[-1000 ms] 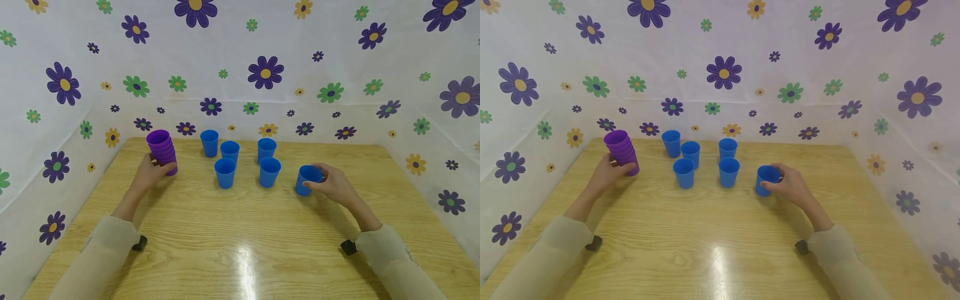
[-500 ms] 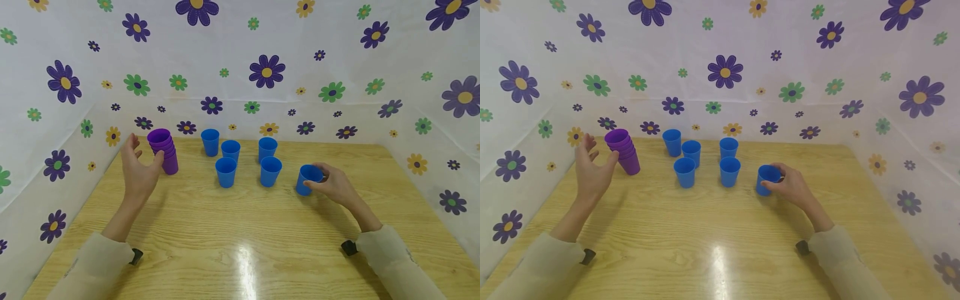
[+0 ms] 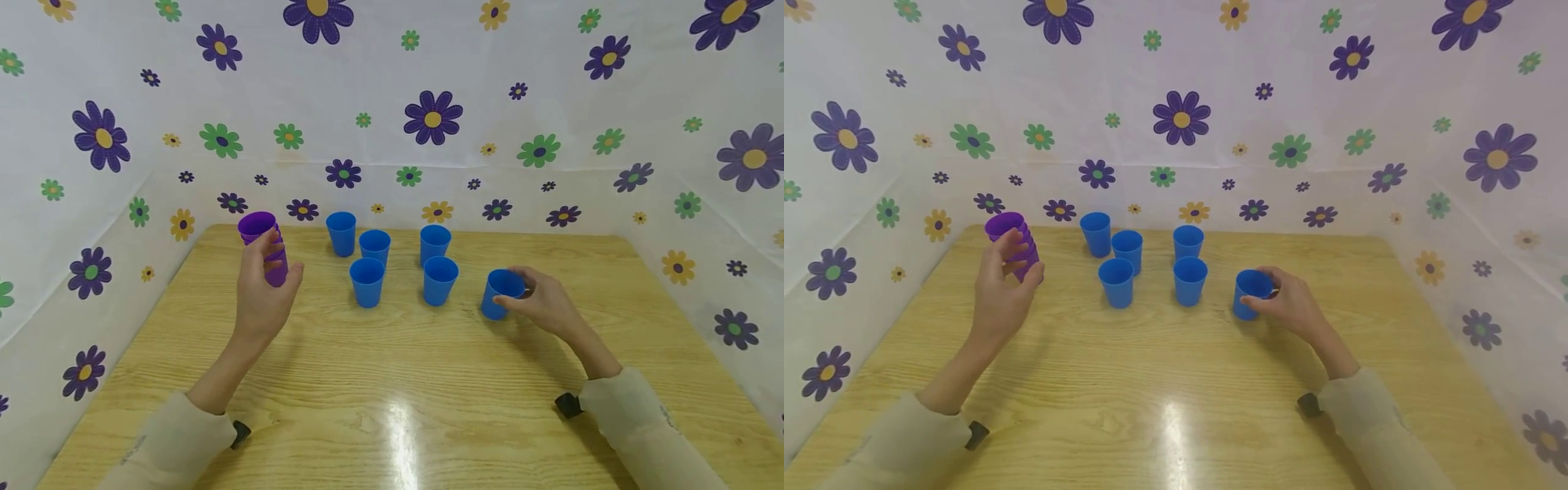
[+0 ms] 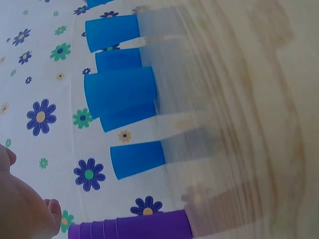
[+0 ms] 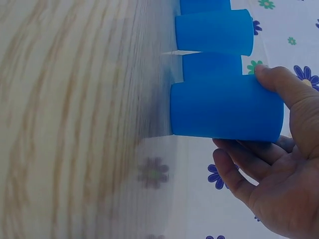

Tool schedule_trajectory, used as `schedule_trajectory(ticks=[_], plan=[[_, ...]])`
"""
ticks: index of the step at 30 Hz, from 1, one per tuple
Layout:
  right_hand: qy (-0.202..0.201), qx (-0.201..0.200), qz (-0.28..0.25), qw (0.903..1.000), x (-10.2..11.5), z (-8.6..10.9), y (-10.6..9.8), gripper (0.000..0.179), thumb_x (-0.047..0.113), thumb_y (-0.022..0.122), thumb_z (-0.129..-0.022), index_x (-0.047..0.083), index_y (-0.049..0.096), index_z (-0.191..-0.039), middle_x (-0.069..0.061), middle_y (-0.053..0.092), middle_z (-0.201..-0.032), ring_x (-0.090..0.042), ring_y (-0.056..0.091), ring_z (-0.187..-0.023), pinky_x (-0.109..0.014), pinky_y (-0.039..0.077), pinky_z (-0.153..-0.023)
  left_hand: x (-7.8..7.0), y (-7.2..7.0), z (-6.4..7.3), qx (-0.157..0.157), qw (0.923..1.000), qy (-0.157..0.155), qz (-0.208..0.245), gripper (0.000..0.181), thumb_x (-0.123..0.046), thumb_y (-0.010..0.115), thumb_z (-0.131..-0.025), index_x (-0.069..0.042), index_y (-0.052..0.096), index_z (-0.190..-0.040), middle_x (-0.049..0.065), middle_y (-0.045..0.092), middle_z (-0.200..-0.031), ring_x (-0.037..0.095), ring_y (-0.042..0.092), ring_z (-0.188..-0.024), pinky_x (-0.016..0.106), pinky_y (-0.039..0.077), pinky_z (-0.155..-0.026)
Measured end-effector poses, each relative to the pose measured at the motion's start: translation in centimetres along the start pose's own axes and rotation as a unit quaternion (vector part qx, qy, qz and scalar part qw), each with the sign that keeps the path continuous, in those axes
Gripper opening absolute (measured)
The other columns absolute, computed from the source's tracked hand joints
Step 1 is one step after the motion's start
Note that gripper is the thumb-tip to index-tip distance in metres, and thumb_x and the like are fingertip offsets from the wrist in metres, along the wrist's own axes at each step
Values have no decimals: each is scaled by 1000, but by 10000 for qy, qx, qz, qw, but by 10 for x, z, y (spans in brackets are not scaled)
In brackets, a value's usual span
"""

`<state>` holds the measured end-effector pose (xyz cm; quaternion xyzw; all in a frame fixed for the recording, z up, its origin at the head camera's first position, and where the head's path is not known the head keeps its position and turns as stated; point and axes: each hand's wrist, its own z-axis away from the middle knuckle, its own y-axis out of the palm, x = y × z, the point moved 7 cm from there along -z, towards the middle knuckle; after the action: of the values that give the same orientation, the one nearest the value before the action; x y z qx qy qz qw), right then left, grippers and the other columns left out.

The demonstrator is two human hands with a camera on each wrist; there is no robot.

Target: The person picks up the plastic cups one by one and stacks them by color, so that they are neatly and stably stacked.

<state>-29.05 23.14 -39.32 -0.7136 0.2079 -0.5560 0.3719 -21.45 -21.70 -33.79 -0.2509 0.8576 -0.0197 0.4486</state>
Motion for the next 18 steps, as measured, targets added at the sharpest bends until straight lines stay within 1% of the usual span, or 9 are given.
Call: schedule_trajectory(ticks=[3,5,7,9,12,15,18], plan=[[17,33,-11,10000,1,0,0,70,30,79,-93,-8,51,-144,-31,64,-128,-35,69,-97,-37,59,-78,2,12,4,229,9996,-91,98,62,2,71,-93,5,44,-149,19,50,-143,35,51,-128,51,45,-103],[9,38,-24,10000,1,1,-1,69,30,79,-93,-8,50,-144,-31,63,-129,-36,69,-98,-41,60,-80,3,18,6,341,9992,-164,155,61,1,71,-94,4,44,-149,18,50,-144,34,51,-128,52,45,-103],[-23,33,-43,10000,2,1,-1,69,30,79,-94,-7,50,-145,-31,63,-130,-36,69,-98,-42,60,-81,3,24,6,394,9988,-165,238,59,0,70,-95,3,45,-149,17,50,-145,33,52,-129,51,45,-103],[-65,15,-57,10000,2,1,-1,69,29,79,-94,-6,51,-145,-30,63,-131,-35,70,-98,-40,60,-81,3,28,6,420,9984,-183,335,58,-1,69,-96,3,45,-149,17,50,-144,33,52,-129,51,45,-103],[-107,3,-119,9999,1,2,0,67,29,78,-94,-4,51,-146,-29,63,-132,-34,71,-98,-32,58,-79,3,34,6,474,9978,-228,390,58,-2,70,-97,2,45,-149,16,50,-144,33,52,-130,50,46,-104],[-106,-1,-190,9998,1,2,0,67,29,78,-95,-2,51,-147,-29,62,-133,-34,71,-98,-26,57,-77,5,42,5,600,9967,-396,387,59,-4,70,-97,3,45,-149,16,50,-145,32,52,-131,49,46,-105],[-102,3,-230,9997,1,2,1,69,30,78,-95,-1,48,-150,-29,61,-135,-35,71,-99,-26,56,-76,6,50,6,801,9940,-658,362,60,-7,70,-97,3,43,-150,16,49,-147,31,50,-132,49,45,-107]])
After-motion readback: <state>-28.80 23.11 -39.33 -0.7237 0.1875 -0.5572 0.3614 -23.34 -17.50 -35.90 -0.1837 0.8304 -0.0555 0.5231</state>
